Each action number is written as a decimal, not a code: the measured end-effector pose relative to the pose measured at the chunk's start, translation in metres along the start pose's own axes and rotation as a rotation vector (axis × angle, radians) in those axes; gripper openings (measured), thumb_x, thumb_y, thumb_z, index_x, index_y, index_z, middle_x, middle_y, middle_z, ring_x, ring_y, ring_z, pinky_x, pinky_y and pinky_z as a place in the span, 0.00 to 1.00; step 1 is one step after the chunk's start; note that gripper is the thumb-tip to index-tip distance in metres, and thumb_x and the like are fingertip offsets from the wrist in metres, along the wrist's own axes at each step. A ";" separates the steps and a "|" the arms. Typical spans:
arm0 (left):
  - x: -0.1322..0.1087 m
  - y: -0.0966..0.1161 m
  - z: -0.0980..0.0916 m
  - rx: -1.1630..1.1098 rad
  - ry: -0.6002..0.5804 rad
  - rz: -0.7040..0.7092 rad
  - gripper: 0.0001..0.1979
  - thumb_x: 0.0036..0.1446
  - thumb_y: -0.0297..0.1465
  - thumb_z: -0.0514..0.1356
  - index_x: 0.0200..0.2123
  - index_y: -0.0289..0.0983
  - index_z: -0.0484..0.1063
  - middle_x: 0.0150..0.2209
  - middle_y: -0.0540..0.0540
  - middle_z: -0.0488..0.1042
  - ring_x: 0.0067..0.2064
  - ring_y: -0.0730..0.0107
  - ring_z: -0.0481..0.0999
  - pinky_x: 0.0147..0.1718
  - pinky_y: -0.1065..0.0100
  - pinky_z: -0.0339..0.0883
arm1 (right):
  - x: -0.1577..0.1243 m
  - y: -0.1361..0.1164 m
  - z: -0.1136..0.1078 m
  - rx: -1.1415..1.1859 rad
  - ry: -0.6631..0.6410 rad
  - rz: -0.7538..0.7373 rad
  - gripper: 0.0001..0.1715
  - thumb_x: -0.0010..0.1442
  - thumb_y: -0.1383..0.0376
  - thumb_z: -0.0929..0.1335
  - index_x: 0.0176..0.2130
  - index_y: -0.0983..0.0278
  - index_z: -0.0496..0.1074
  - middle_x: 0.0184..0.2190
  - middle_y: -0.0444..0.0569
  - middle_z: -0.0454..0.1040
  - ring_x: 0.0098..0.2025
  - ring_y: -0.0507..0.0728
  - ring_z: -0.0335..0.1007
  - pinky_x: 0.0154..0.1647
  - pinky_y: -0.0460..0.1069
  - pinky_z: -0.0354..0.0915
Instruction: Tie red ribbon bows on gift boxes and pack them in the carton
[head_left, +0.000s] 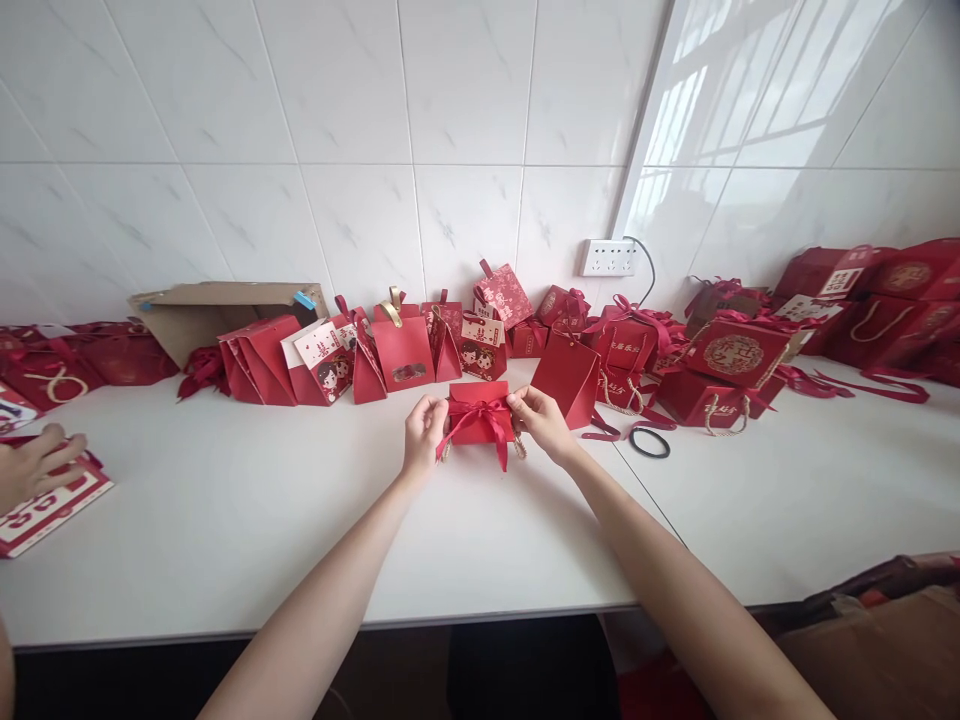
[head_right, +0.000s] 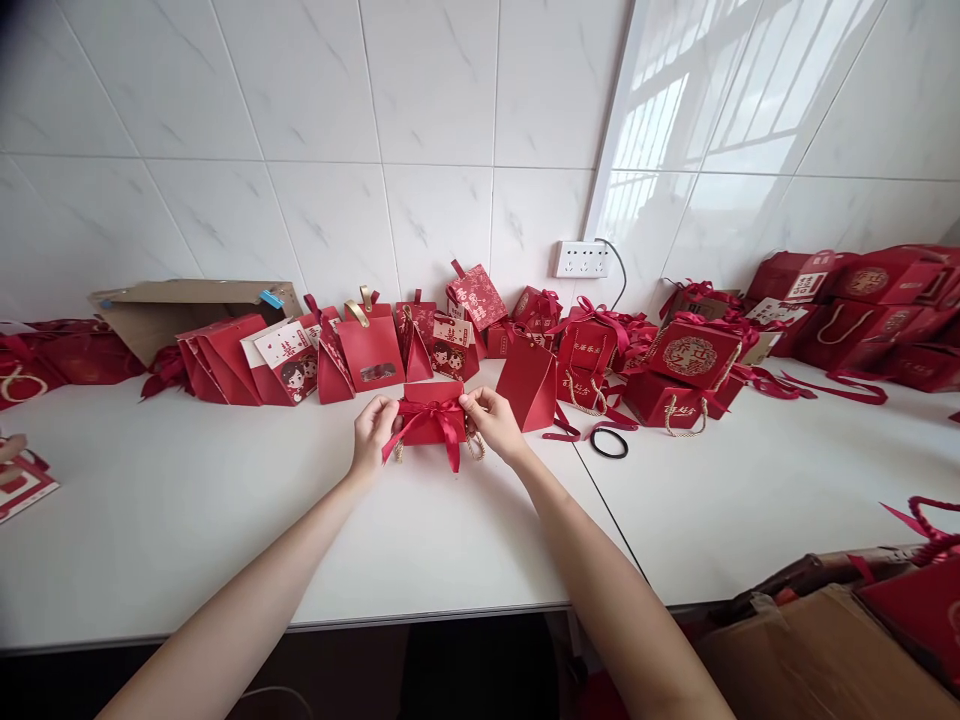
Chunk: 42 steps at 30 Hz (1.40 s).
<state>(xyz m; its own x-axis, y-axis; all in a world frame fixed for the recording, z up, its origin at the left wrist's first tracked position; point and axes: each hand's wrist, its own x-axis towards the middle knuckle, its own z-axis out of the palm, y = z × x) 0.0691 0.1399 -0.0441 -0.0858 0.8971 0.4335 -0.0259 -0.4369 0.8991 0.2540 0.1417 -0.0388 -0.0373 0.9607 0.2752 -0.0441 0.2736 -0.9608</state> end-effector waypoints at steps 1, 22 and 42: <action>0.000 0.000 0.000 -0.001 0.000 -0.003 0.17 0.53 0.42 0.58 0.21 0.39 0.58 0.15 0.56 0.55 0.16 0.78 0.55 0.14 0.74 0.50 | 0.000 0.001 0.000 0.004 -0.001 -0.001 0.31 0.42 0.40 0.70 0.26 0.62 0.63 0.15 0.37 0.64 0.17 0.47 0.58 0.19 0.44 0.56; -0.002 0.003 0.005 -0.014 -0.013 -0.098 0.19 0.52 0.46 0.58 0.21 0.39 0.57 0.13 0.59 0.55 0.09 0.78 0.56 0.07 0.74 0.48 | -0.003 0.001 -0.001 0.036 0.027 -0.029 0.27 0.49 0.43 0.69 0.24 0.62 0.61 0.13 0.38 0.63 0.13 0.48 0.58 0.13 0.43 0.54; 0.008 0.000 0.000 -0.050 -0.194 -0.166 0.21 0.48 0.50 0.59 0.26 0.37 0.62 0.19 0.53 0.65 0.18 0.77 0.63 0.16 0.74 0.56 | -0.003 0.010 -0.013 -0.673 -0.148 -0.393 0.59 0.41 0.55 0.76 0.61 0.63 0.45 0.56 0.63 0.53 0.57 0.68 0.58 0.54 0.64 0.64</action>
<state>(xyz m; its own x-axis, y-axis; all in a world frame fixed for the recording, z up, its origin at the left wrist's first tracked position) 0.0683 0.1473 -0.0405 0.1158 0.9506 0.2880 -0.0729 -0.2811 0.9569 0.2669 0.1426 -0.0496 -0.2783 0.7845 0.5542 0.5298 0.6067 -0.5927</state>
